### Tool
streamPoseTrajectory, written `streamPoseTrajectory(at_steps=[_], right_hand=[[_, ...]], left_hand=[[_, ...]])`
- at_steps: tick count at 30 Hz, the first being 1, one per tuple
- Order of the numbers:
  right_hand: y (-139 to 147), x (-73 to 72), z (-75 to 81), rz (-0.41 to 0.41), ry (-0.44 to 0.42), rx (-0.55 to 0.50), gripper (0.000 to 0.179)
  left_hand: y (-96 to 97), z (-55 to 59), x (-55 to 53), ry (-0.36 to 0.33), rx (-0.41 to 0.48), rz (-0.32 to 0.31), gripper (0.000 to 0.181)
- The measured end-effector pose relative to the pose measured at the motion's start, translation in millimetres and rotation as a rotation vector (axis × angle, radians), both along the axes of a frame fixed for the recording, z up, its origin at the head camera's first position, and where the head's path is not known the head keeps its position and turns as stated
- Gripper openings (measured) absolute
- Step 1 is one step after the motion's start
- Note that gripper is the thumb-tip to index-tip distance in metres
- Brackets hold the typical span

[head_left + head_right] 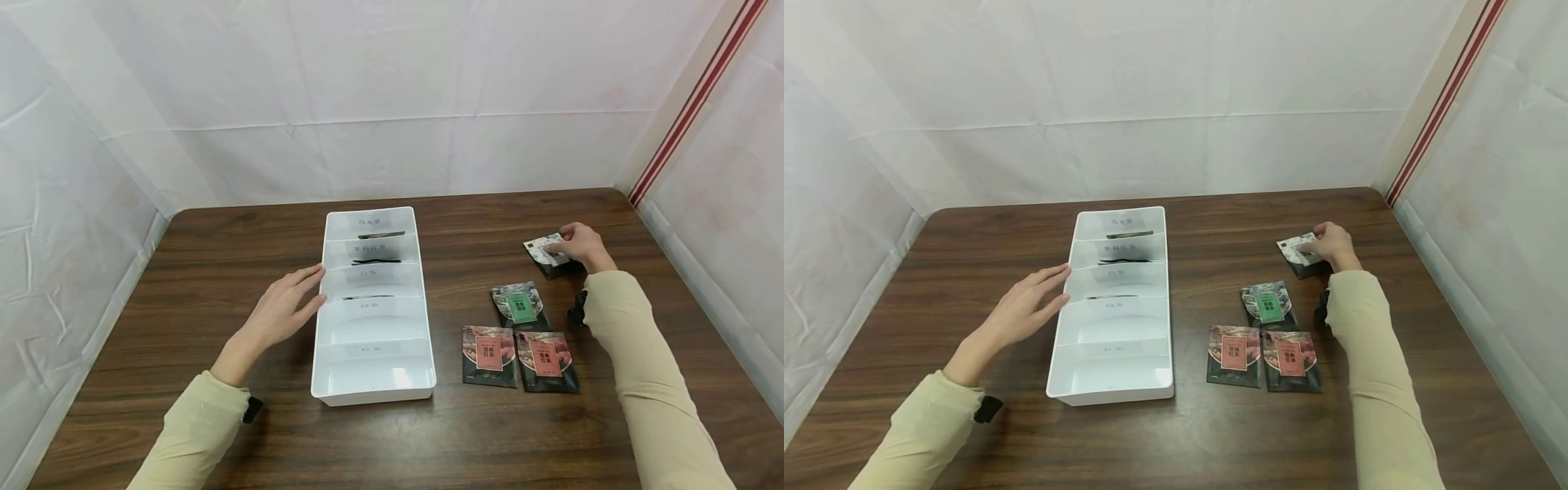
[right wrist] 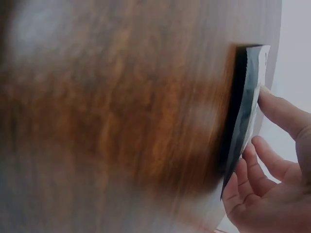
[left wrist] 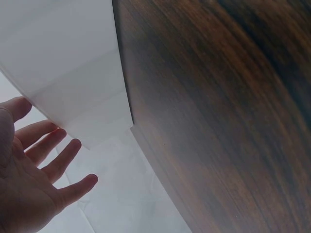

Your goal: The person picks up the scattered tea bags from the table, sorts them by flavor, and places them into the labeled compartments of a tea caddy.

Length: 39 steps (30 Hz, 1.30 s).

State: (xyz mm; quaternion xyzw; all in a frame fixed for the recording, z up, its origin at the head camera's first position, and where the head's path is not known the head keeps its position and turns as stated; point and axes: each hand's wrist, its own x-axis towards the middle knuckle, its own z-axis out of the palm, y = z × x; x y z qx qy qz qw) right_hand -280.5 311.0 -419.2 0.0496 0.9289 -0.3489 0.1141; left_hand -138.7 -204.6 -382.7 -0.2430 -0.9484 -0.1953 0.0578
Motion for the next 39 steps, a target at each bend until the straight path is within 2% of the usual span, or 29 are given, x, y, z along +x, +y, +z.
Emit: streamPoseTrajectory(at_steps=[7, 12, 19, 28, 35, 39], right_hand=[[-7, -0.9, 2.1, 0.014, -0.061, 0.005, 0.063], [-7, 0.3, 3.2, 0.008, -0.065, 0.014, 0.062], [-5, 2.8, 1.5, -0.012, -0.024, -0.027, 0.059], [3, 4.8, -4.3, -0.053, 0.038, -0.168, 0.048], [8, 7.9, 2.6, -0.062, 0.083, -0.198, 0.04], [11, 10.8, 9.0, -0.034, 0.102, -0.201, 0.04]], left_hand=[[-0.2, -0.9, 0.1, 0.0, 0.002, -0.004, 0.048], [-0.3, -1.2, 0.0, 0.002, -0.001, -0.005, 0.048], [-0.4, -1.8, -0.5, 0.013, -0.002, -0.008, 0.047], [0.2, -1.3, -0.6, 0.015, -0.004, -0.006, 0.047], [0.3, -0.5, -1.0, 0.011, -0.008, -0.003, 0.047], [0.0, -1.0, -0.7, 0.012, -0.001, -0.004, 0.047]])
